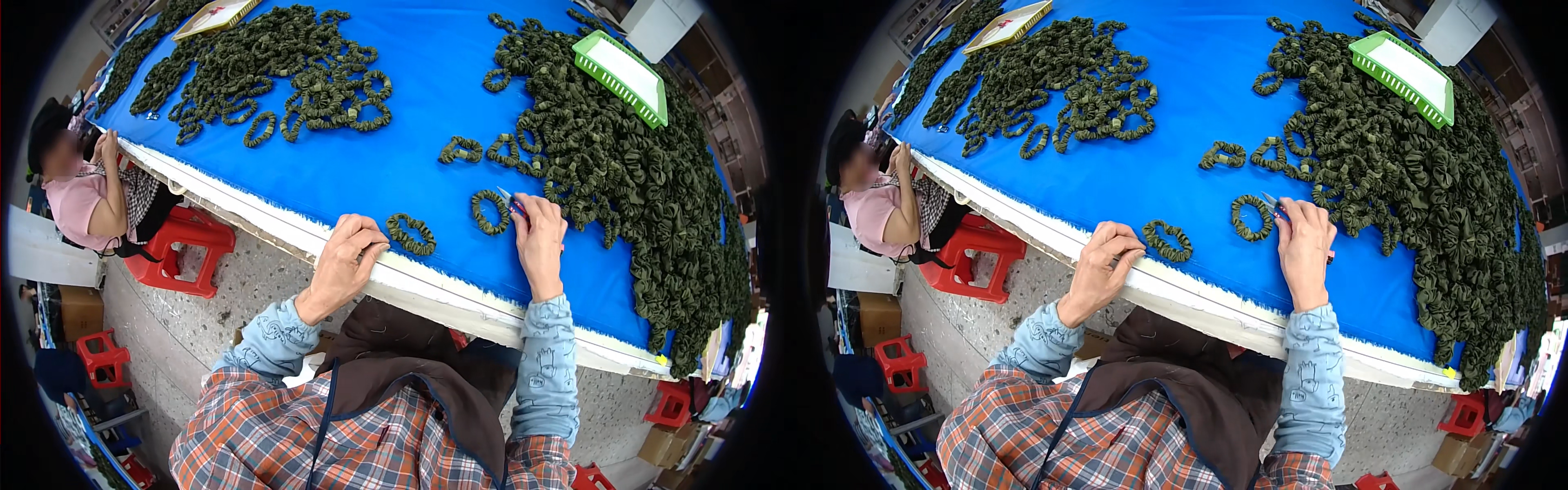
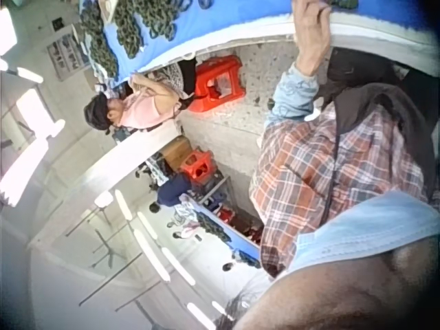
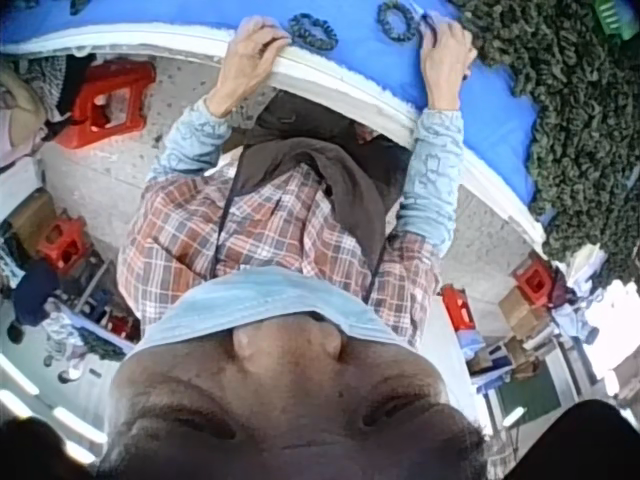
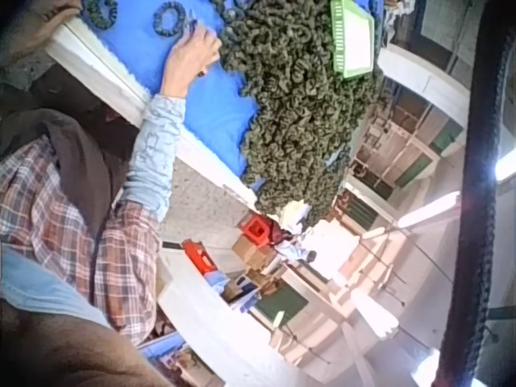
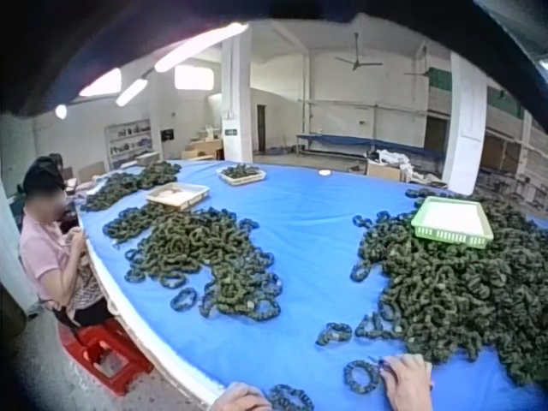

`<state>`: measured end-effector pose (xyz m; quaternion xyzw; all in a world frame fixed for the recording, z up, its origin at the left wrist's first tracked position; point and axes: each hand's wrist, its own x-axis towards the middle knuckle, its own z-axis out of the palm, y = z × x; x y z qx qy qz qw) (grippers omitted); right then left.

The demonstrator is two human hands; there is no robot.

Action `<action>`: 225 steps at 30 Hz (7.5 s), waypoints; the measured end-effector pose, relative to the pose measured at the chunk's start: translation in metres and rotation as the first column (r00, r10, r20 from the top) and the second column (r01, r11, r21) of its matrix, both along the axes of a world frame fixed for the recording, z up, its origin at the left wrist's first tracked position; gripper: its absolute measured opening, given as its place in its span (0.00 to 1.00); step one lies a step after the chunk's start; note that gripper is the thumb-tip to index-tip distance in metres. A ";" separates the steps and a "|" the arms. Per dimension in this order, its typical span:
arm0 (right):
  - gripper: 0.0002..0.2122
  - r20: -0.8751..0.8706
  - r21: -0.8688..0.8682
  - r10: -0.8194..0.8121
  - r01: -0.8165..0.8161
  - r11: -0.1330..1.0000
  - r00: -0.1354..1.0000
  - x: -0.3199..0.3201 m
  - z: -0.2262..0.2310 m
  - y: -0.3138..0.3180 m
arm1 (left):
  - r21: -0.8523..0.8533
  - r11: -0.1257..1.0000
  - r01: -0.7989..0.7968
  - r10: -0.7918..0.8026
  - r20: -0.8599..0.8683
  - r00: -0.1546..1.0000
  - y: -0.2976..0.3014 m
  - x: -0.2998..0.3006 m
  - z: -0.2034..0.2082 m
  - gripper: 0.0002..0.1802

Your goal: Inspecting and cleaning small green ring-shaped plastic components at a workbench.

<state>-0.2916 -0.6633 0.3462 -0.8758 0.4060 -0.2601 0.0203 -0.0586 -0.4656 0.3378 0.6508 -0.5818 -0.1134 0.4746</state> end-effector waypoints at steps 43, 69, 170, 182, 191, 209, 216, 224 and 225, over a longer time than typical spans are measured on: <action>0.12 0.115 0.390 0.333 -0.350 0.851 0.936 0.094 0.040 0.084 | 0.053 0.994 -0.098 0.088 0.173 0.981 0.003 0.034 0.012 0.14; 0.06 0.417 0.411 0.199 -0.380 0.829 0.887 0.060 0.058 0.066 | -0.104 0.995 -0.014 -0.082 -0.858 0.507 -0.037 -0.014 0.017 0.06; 0.02 0.814 0.580 -0.281 -0.681 0.447 0.508 -0.018 0.000 0.142 | 0.148 0.936 0.320 -0.104 -0.752 0.651 0.019 -0.102 0.040 0.13; 0.04 0.728 0.568 -0.587 -0.791 0.227 0.354 -0.050 0.022 0.140 | 0.000 0.914 0.406 -0.344 -0.532 0.774 0.002 -0.120 0.034 0.06; 0.02 0.792 0.603 -0.464 -0.627 0.494 0.396 -0.095 0.048 0.145 | 0.103 0.932 0.348 -0.077 -0.882 0.466 -0.011 -0.128 0.027 0.04; 0.14 0.766 0.363 -0.104 -0.293 0.885 0.635 -0.089 0.023 0.148 | -0.019 0.920 0.392 -0.182 -0.905 0.384 -0.021 -0.158 0.035 0.04; 0.14 0.735 0.324 -0.096 -0.224 0.919 0.672 -0.095 0.029 0.148 | -0.032 0.944 0.328 -0.262 -0.678 0.687 -0.020 -0.157 0.034 0.06; 0.15 0.641 0.217 -0.032 -0.141 0.966 0.767 -0.093 0.028 0.148 | -0.047 0.948 0.314 -0.304 -0.419 0.856 -0.019 -0.163 0.038 0.06; 0.15 0.627 0.205 -0.033 -0.125 0.971 0.778 -0.093 0.027 0.148 | -0.045 0.950 0.309 -0.302 -0.385 0.872 -0.019 -0.164 0.040 0.06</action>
